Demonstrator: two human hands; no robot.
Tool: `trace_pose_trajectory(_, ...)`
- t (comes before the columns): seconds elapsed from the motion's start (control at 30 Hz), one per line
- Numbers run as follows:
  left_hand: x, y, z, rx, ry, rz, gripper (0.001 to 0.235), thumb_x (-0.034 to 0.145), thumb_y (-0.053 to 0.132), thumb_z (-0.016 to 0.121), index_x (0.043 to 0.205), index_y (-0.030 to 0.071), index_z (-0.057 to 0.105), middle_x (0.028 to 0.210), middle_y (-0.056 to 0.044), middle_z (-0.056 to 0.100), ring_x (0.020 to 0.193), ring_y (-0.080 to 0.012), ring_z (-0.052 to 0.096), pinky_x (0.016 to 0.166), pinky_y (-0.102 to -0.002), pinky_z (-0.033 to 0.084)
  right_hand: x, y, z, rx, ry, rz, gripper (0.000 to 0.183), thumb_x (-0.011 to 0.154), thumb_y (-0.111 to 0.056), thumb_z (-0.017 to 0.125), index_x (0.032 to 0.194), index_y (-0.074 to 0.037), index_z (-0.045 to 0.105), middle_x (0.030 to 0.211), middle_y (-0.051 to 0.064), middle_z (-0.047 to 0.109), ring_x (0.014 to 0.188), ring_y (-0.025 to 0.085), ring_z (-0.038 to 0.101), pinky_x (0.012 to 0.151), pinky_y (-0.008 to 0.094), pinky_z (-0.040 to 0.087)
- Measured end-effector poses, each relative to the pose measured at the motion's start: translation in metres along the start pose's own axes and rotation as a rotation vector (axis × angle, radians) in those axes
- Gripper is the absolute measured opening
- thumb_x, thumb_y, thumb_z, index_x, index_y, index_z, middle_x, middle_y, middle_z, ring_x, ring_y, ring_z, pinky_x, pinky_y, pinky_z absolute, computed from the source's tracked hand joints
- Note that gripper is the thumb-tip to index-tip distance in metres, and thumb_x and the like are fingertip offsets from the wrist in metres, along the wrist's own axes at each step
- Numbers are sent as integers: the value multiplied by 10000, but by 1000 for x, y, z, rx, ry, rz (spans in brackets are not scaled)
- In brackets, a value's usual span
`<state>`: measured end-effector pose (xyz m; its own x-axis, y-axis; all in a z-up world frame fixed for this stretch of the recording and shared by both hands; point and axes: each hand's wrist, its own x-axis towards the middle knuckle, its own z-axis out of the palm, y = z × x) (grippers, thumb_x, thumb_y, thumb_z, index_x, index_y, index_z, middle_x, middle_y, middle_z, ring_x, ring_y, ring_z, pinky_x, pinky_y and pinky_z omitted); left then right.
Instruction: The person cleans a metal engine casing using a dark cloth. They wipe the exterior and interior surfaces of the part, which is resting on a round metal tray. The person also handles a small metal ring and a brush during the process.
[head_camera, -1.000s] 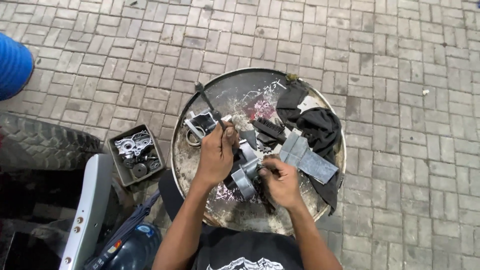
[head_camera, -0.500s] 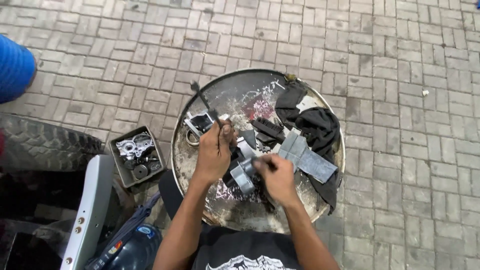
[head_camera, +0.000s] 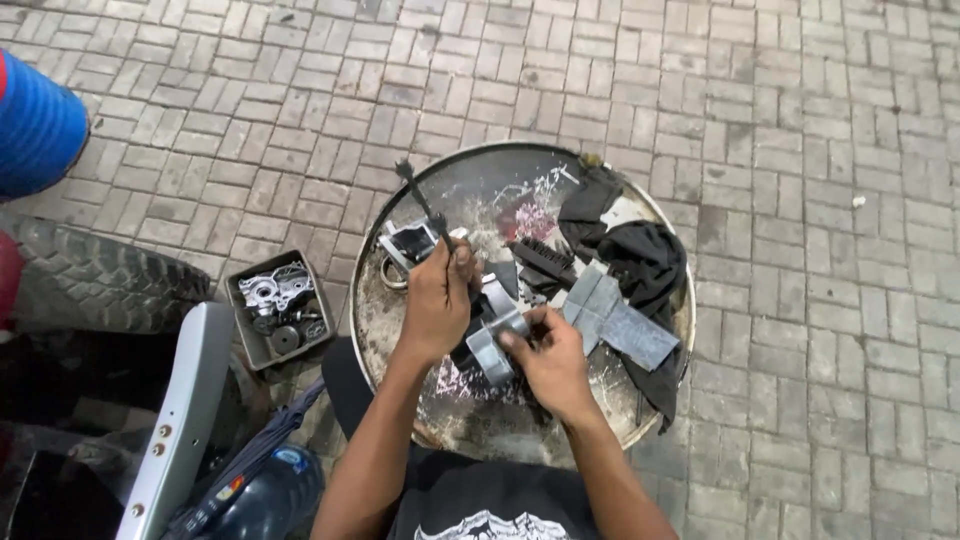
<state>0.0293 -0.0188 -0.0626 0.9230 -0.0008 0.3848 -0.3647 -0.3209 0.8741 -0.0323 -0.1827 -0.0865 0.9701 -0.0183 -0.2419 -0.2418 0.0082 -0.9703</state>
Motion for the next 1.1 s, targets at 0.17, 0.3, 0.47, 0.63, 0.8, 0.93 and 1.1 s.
trace_pose_trajectory(0.17, -1, 0, -1, 0, -8, 9, 369, 1122, 247, 347, 897, 69, 579, 625, -103, 656, 590, -267, 651, 640, -383, 547, -1, -11, 8, 2, 41, 30, 373, 765, -260, 919, 822, -9, 649, 690, 75, 609, 708, 160, 540, 636, 303, 430)
trace_pose_trajectory(0.3, 3, 5, -2, -10, -4, 13, 366, 1124, 225, 345, 868, 73, 557, 626, -120, 653, 606, -289, 663, 660, -389, 557, -2, -9, 3, -17, 12, -5, 302, 771, -173, 902, 839, 5, 669, 703, 74, 613, 715, 169, 542, 634, 313, 458)
trace_pose_trajectory(0.47, 2, 8, -3, -17, -15, 13, 366, 1123, 209, 338, 841, 89, 539, 620, -106, 639, 596, -263, 659, 651, -380, 559, 8, 1, 12, 20, 87, 20, 372, 795, -272, 900, 766, -43, 607, 622, 64, 587, 632, 152, 532, 566, 294, 398)
trace_pose_trajectory(0.63, 3, 4, -5, -45, -8, -5, 357, 1121, 196, 342, 836, 78, 521, 630, -134, 628, 608, -287, 666, 659, -408, 565, 14, 31, -3, 65, -68, -73, 275, 813, -150, 877, 916, 3, 674, 766, 71, 640, 793, 165, 584, 709, 317, 515)
trace_pose_trajectory(0.8, 6, 2, -6, -99, -51, 18, 324, 1119, 162, 344, 880, 56, 535, 654, -104, 609, 639, -273, 685, 689, -415, 569, 7, -1, 15, 3, 110, 16, 349, 859, -289, 849, 779, -32, 626, 588, 69, 548, 610, 147, 502, 552, 294, 386)
trace_pose_trajectory(0.93, 2, 3, -12, -149, -89, -6, 316, 1122, 158, 346, 903, 53, 548, 681, -105, 612, 678, -282, 704, 714, -426, 568, -3, 17, -11, 67, -54, -56, 144, 892, -92, 769, 973, 11, 708, 808, 94, 672, 821, 179, 594, 733, 326, 536)
trace_pose_trajectory(1.1, -8, 19, -17, -117, -185, -136, 351, 1118, 249, 349, 1050, 37, 620, 890, -190, 753, 876, -335, 731, 848, -503, 544, -27, 20, -6, 71, -117, -101, 184, 906, -18, 705, 1077, 40, 742, 912, 147, 760, 897, 165, 605, 813, 392, 562)
